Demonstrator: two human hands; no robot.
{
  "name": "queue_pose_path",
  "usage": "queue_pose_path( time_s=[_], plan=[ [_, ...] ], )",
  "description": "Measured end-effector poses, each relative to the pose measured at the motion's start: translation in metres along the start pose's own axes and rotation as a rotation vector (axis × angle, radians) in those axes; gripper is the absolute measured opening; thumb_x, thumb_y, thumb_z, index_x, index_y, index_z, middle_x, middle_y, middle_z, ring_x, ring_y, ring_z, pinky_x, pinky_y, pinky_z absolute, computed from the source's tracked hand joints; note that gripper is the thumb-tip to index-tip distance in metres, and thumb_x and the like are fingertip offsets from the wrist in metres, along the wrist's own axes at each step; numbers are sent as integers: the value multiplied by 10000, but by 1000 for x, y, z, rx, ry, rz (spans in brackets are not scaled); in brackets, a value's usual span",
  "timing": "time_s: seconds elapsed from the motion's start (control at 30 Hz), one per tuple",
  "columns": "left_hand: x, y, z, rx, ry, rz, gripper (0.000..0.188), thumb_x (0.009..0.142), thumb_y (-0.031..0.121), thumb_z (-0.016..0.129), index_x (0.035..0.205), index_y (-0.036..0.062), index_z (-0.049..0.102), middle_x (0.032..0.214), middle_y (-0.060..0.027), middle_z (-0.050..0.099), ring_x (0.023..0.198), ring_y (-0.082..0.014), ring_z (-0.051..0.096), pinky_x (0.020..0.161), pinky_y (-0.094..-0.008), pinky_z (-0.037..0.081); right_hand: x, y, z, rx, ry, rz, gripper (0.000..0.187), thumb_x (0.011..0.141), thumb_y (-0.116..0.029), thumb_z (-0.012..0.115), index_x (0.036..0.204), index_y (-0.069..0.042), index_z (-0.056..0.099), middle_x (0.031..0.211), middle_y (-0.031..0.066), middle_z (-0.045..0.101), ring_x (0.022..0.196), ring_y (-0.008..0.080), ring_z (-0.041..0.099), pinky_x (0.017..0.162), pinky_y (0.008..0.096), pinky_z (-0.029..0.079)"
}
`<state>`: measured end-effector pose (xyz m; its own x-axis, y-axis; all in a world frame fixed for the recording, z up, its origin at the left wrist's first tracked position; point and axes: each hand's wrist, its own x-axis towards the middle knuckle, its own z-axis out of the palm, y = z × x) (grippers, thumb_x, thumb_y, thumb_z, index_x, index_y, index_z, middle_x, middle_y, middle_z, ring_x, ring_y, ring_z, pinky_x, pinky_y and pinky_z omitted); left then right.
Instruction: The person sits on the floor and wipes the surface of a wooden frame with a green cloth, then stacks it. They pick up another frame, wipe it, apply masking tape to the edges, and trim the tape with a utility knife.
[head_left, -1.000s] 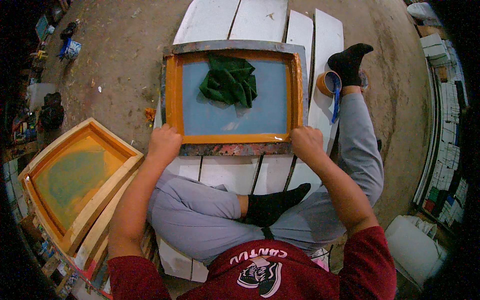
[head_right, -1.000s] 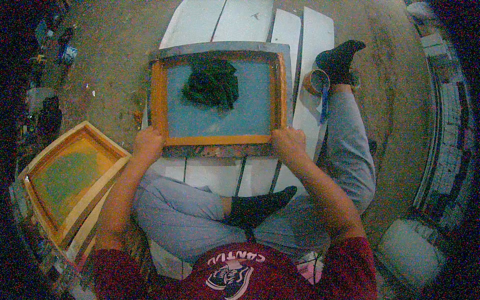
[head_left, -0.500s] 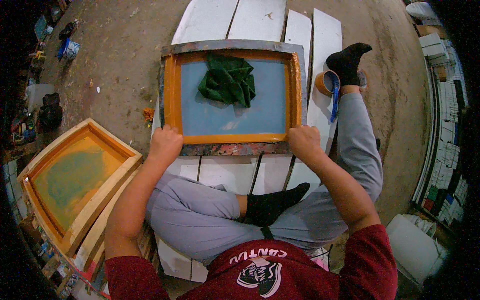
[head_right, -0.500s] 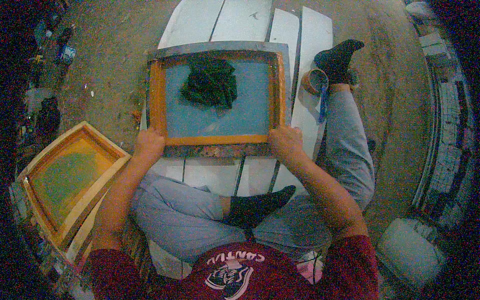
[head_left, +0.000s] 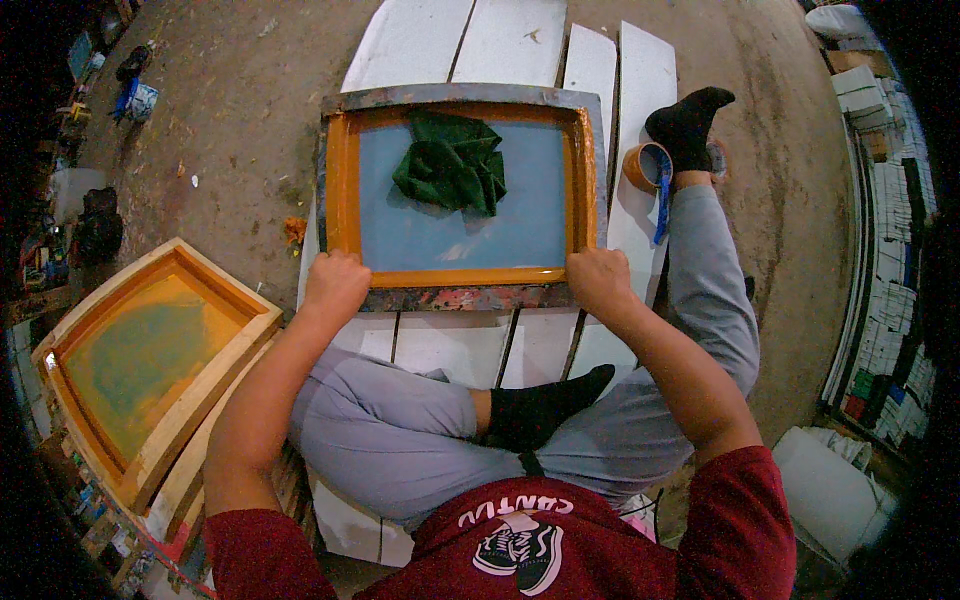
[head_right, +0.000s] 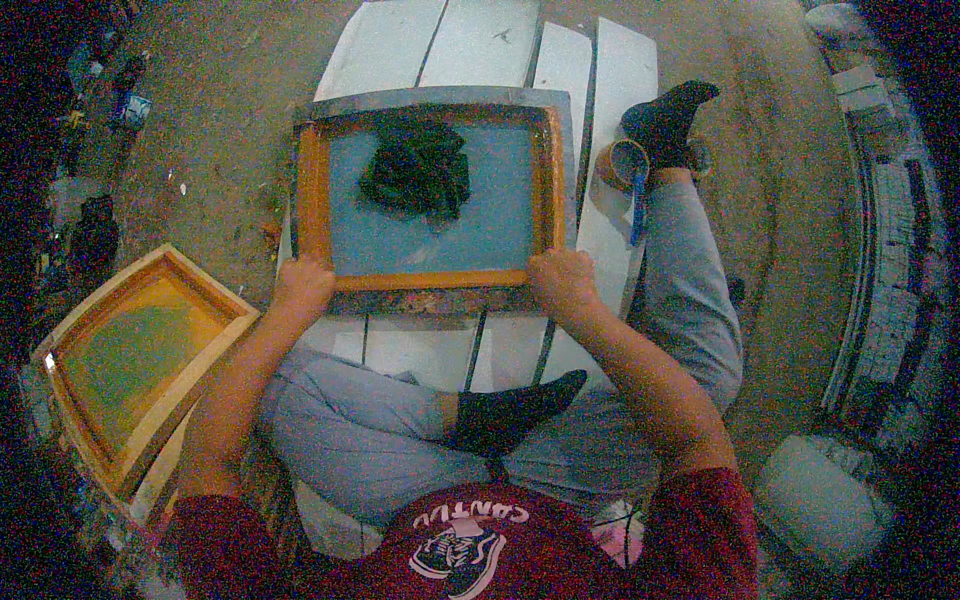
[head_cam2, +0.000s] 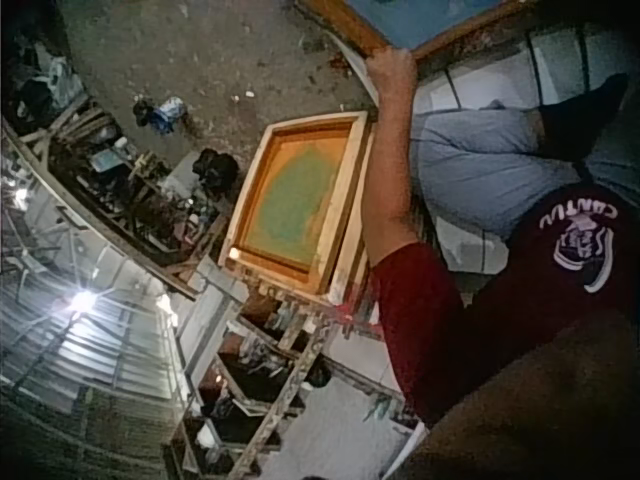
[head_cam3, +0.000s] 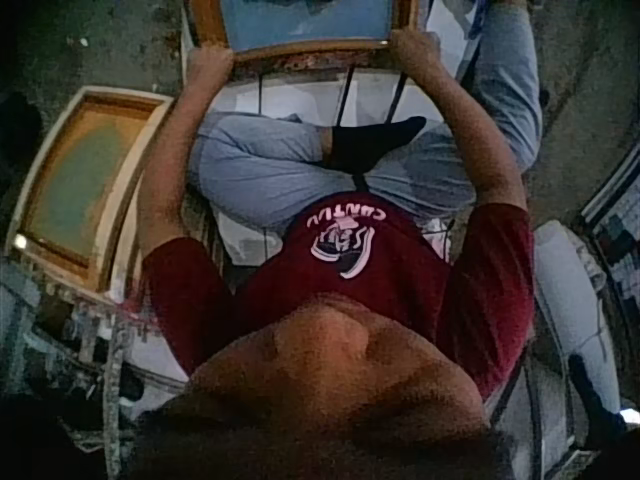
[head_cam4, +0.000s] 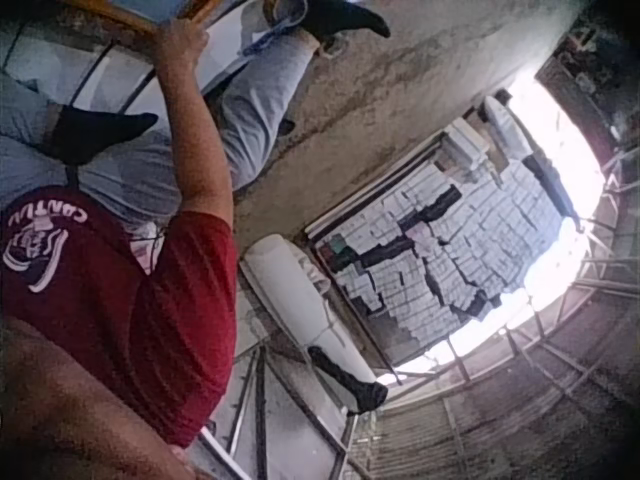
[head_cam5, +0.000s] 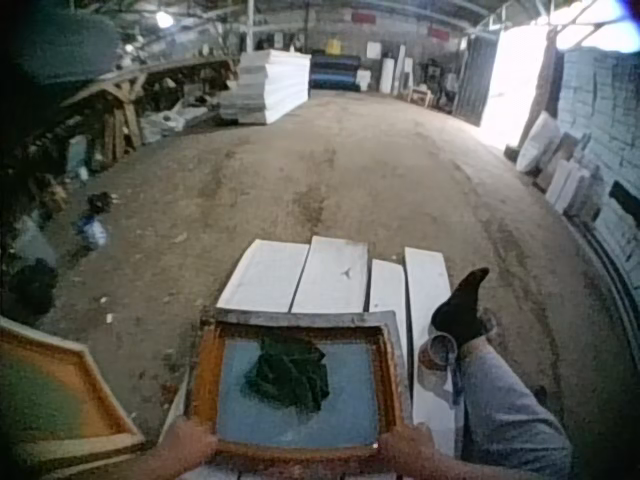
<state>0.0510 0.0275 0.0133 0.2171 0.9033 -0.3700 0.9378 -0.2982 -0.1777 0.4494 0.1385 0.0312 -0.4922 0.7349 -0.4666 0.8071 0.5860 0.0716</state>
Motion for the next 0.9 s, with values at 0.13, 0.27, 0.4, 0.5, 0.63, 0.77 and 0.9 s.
queue_pose_path(
  time_s=[0.13,0.27,0.4,0.5,0.63,0.77,0.9],
  plan=[
    [2,3,6,23,29,5,113,796,157,716,773,95,808,823,-83,747,898,-281,704,728,-430,534,0,0,0,-13,11,-16,100,842,-139,716,789,-110,795,785,137,776,756,304,789,654,426,597],
    [1,0,10,18,40,30,111,796,153,718,788,101,815,821,-86,752,934,-292,679,749,-437,508,-1,1,-10,-3,5,-65,99,849,-140,711,816,-106,798,788,137,777,771,305,791,656,416,608],
    [4,0,2,24,-47,15,107,812,144,719,812,98,816,908,-94,742,955,-293,675,757,-436,511,4,4,-9,-14,-55,-12,115,855,-154,703,841,-94,800,813,142,781,789,319,792,660,438,617],
    [4,0,7,51,122,-61,93,799,157,755,829,90,811,1014,-96,700,972,-306,674,782,-452,529,8,10,-2,-6,-43,-8,133,859,-176,703,859,-85,800,838,152,783,794,340,788,661,462,621],
    [6,-9,-3,-70,65,-113,189,794,221,811,935,95,800,1087,-102,653,1012,-325,663,835,-460,553,9,9,-10,65,-97,41,175,851,-236,730,900,-81,797,893,167,777,847,365,770,716,489,616],
    [6,2,-12,-462,214,115,406,785,337,863,1091,95,751,1111,-118,646,1082,-336,643,885,-459,559,10,0,11,171,108,-275,355,815,-362,801,1025,-78,766,999,164,744,990,365,714,862,496,582],
    [4,36,-8,-572,63,247,601,722,411,912,1171,84,682,1124,-127,645,1119,-342,632,919,-466,555,9,-43,6,410,3,-350,550,761,-470,853,1085,-58,687,1062,133,692,1109,357,652,911,488,560]
  ],
)
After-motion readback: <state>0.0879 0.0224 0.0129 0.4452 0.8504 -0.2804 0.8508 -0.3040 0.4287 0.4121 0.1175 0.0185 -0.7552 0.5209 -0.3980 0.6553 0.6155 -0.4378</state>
